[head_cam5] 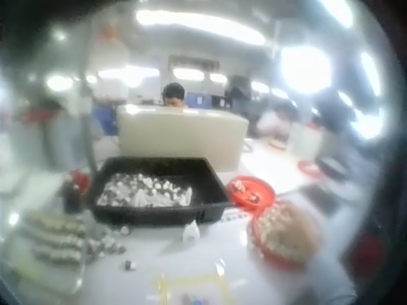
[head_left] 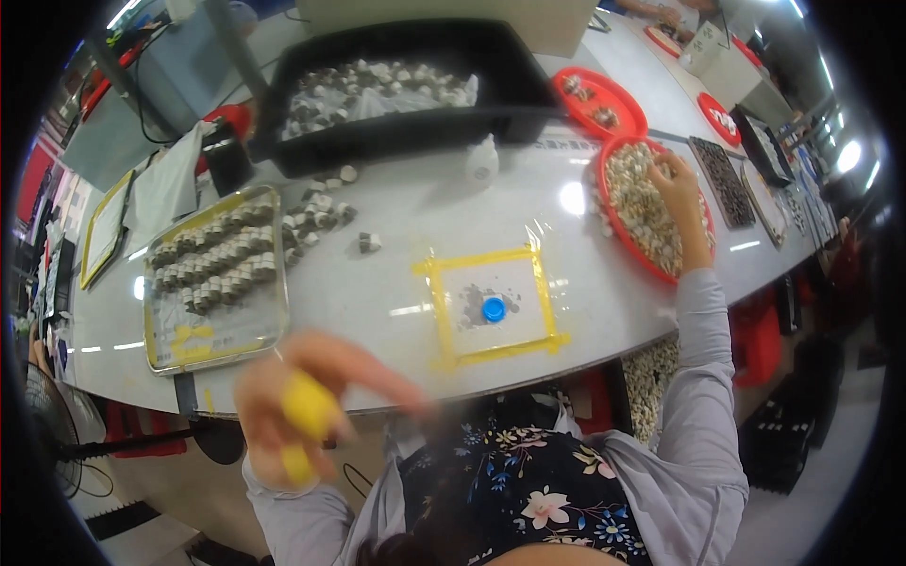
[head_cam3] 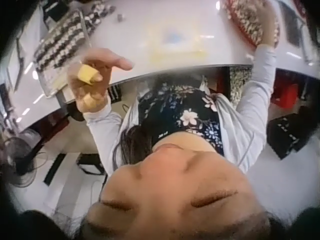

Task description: The person assembles small white electronic or plastic components by hand on a production line, taking parts from component trays and fitting them together in an assembly jig.

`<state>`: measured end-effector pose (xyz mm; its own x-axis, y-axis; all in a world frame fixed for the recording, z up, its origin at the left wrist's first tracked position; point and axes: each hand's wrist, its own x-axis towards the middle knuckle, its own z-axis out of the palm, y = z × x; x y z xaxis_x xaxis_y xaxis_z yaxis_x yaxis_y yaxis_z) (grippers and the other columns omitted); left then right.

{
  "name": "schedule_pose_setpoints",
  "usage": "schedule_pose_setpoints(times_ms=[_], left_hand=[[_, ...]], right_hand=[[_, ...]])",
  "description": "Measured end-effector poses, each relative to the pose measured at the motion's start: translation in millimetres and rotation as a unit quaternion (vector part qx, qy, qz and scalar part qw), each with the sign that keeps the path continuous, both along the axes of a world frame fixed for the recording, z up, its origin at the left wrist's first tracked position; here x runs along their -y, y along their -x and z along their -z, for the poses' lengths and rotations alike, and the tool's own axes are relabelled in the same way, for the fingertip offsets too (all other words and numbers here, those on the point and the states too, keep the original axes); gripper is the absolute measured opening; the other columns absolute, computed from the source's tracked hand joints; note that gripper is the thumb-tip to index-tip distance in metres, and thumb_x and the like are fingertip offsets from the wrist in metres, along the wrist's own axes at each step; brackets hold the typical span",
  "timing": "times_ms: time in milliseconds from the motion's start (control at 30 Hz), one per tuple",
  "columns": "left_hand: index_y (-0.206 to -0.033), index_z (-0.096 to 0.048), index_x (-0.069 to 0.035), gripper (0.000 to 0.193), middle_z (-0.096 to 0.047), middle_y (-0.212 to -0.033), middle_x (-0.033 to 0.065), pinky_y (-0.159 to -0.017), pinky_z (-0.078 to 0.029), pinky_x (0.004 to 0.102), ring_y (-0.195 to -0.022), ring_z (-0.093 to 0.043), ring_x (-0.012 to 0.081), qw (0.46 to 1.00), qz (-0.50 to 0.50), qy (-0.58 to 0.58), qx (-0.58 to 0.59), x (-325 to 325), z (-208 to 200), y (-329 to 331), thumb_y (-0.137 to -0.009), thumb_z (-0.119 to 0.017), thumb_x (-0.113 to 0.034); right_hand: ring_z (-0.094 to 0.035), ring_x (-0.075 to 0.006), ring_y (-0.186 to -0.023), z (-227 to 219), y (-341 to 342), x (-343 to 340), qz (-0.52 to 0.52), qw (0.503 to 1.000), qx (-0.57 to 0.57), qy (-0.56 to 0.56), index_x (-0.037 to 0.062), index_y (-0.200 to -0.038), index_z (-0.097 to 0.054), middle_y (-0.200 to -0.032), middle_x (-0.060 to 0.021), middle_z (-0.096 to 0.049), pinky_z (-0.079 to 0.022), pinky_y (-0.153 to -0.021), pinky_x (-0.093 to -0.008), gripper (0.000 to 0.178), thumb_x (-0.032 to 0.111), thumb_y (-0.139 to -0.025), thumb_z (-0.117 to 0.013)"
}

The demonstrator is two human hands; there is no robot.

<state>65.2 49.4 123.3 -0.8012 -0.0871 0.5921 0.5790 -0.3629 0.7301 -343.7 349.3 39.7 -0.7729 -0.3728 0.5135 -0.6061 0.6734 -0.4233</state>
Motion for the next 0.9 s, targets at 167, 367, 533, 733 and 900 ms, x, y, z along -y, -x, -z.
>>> schedule_pose_setpoints(times_ms=[167,367,533,733,900], left_hand=[[-0.076,-0.059,-0.002,0.007,-0.061,-0.091,0.0141,-0.068,-0.05,0.0214,-0.075,-0.059,0.018,0.938,0.228,-0.258,-0.035,-78.7,-57.2,27.8,-0.082,-0.055,0.0],[-0.066,-0.055,-0.002,0.014,-0.06,-0.081,0.0135,-0.056,-0.05,0.0255,-0.068,-0.058,0.0226,0.949,0.088,-0.298,-0.057,-104.4,-48.1,36.8,-0.079,-0.051,0.002],[-0.062,-0.053,-0.002,0.017,-0.06,-0.079,0.0139,-0.051,-0.051,0.0283,-0.067,-0.058,0.0256,0.953,0.007,-0.291,-0.082,-107.3,-42.1,35.3,-0.078,-0.049,0.001],[-0.074,-0.058,-0.001,0.015,-0.06,-0.1,0.0188,-0.057,-0.051,0.0303,-0.08,-0.058,0.0277,0.968,0.14,-0.183,-0.104,-78.7,-26.9,40.6,-0.084,-0.052,-0.01],[-0.091,-0.059,-0.001,0.01,-0.058,-0.103,0.0228,-0.076,-0.051,0.0404,-0.08,-0.062,0.0316,1.0,0.008,-0.003,-0.014,-27.3,11.1,24.5,-0.082,-0.058,-0.005]], right_hand=[[-0.055,-0.0201,-0.072,-9.2,-68.9,47.6,-0.131,0.991,0.005,0.004,0.0026,-0.083,-0.06,-0.08,-0.0091,-0.056,-0.043,-0.066,-0.0306,0.017,0.013,-0.071,-0.066],[-0.057,-0.0259,-0.075,16.3,-126.5,61.4,-0.2,0.973,0.064,-0.092,0.0069,-0.08,-0.062,-0.083,-0.0084,-0.055,-0.046,-0.066,-0.0344,0.015,0.016,-0.07,-0.067],[-0.057,-0.0249,-0.075,34.6,-135.7,56.0,-0.187,0.977,0.036,-0.098,0.0076,-0.083,-0.06,-0.083,-0.0075,-0.054,-0.045,-0.065,-0.0354,0.015,0.016,-0.072,-0.066],[-0.054,-0.0291,-0.09,34.7,-141.0,54.2,-0.201,0.97,-0.008,-0.135,0.0059,-0.097,-0.058,-0.096,-0.0117,-0.054,-0.045,-0.075,-0.037,0.026,0.019,-0.075,-0.065],[-0.051,-0.033,-0.103,16.0,-150.6,50.5,-0.198,0.968,-0.045,-0.151,0.0059,-0.107,-0.059,-0.113,-0.0168,-0.052,-0.042,-0.088,-0.0385,0.031,0.015,-0.078,-0.064]])
